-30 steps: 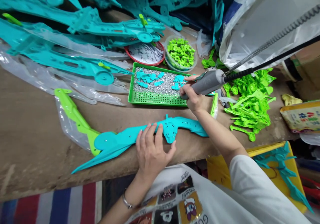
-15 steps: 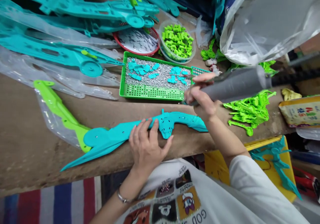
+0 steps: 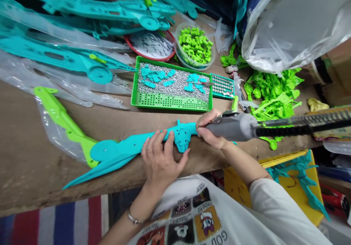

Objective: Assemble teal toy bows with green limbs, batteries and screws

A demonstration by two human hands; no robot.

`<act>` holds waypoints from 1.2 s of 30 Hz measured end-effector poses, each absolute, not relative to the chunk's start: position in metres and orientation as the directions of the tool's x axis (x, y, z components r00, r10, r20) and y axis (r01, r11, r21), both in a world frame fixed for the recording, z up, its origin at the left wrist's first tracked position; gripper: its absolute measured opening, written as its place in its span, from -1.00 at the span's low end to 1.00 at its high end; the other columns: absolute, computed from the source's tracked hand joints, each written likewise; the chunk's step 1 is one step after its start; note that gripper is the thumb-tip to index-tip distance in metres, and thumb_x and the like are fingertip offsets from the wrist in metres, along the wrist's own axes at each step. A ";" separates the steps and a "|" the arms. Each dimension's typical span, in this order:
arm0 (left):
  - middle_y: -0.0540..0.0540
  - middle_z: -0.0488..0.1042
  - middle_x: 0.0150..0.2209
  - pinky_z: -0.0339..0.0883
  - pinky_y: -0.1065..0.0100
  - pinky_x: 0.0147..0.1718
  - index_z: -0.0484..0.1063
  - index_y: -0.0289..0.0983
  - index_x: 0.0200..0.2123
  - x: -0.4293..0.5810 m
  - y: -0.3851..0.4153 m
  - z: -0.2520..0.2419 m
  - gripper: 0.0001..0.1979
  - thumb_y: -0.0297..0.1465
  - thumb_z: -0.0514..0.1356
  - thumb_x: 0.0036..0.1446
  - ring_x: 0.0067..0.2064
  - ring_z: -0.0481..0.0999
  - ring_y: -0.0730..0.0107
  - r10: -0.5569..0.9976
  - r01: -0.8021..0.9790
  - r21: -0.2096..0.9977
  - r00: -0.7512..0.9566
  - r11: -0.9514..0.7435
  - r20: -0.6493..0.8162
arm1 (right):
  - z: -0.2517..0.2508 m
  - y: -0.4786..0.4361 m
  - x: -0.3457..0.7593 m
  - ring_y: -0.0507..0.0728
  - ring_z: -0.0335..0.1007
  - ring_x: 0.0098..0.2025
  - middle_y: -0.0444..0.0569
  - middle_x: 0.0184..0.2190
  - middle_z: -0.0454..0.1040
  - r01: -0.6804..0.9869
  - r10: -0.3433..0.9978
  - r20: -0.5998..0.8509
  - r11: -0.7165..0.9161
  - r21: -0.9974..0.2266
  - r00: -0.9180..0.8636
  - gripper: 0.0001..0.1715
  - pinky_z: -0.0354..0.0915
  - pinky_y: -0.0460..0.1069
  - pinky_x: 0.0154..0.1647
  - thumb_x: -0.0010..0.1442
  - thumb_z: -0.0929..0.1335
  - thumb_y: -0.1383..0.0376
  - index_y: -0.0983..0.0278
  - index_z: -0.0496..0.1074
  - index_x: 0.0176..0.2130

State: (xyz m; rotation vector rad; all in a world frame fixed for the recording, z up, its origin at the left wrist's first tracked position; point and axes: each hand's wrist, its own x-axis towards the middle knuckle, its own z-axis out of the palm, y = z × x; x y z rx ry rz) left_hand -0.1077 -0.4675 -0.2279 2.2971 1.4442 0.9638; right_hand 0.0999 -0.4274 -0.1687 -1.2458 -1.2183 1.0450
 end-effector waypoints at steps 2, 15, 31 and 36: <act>-0.43 0.36 0.23 0.11 -0.24 0.32 0.26 -0.28 0.35 -0.107 -0.468 -0.228 -0.19 -0.09 0.38 0.11 0.32 0.31 -0.27 0.871 0.708 0.524 0.288 -0.473 0.397 | -0.168 -0.421 0.102 0.05 0.41 -0.47 -0.18 -0.50 0.44 0.081 0.993 0.121 0.120 -0.989 0.005 -0.61 0.42 0.01 -0.41 0.03 0.57 0.09 0.18 0.38 -0.31; -0.45 0.40 0.21 0.15 -0.23 0.30 0.28 -0.33 0.34 -0.108 -0.467 -0.229 -0.16 -0.08 0.39 0.09 0.29 0.36 -0.30 0.846 0.728 0.468 0.297 -0.501 0.443 | -0.159 -0.347 0.124 0.03 0.31 -0.59 -0.29 -0.62 0.34 0.062 0.853 0.358 0.363 -0.930 0.381 -0.68 0.35 -0.01 -0.44 0.15 0.48 0.13 0.18 0.39 -0.16; -0.45 0.37 0.23 0.15 -0.23 0.29 0.28 -0.31 0.35 -0.108 -0.466 -0.228 -0.16 -0.09 0.40 0.08 0.30 0.34 -0.29 0.853 0.718 0.487 0.301 -0.497 0.426 | -0.173 -0.334 0.126 0.00 0.27 -0.63 -0.31 -0.63 0.29 0.055 0.898 0.298 0.297 -0.953 0.325 -0.56 0.25 -0.04 -0.55 0.07 0.51 -0.01 0.17 0.35 -0.23; -0.47 0.38 0.22 0.12 -0.23 0.31 0.30 -0.35 0.32 -0.108 -0.466 -0.227 -0.15 -0.07 0.40 0.07 0.30 0.34 -0.31 0.852 0.737 0.460 0.307 -0.495 0.425 | -0.144 -0.357 0.129 0.01 0.26 -0.62 -0.30 -0.63 0.29 0.062 0.879 0.350 0.350 -0.935 0.322 -0.58 0.30 0.00 -0.50 0.13 0.50 -0.01 0.15 0.35 -0.19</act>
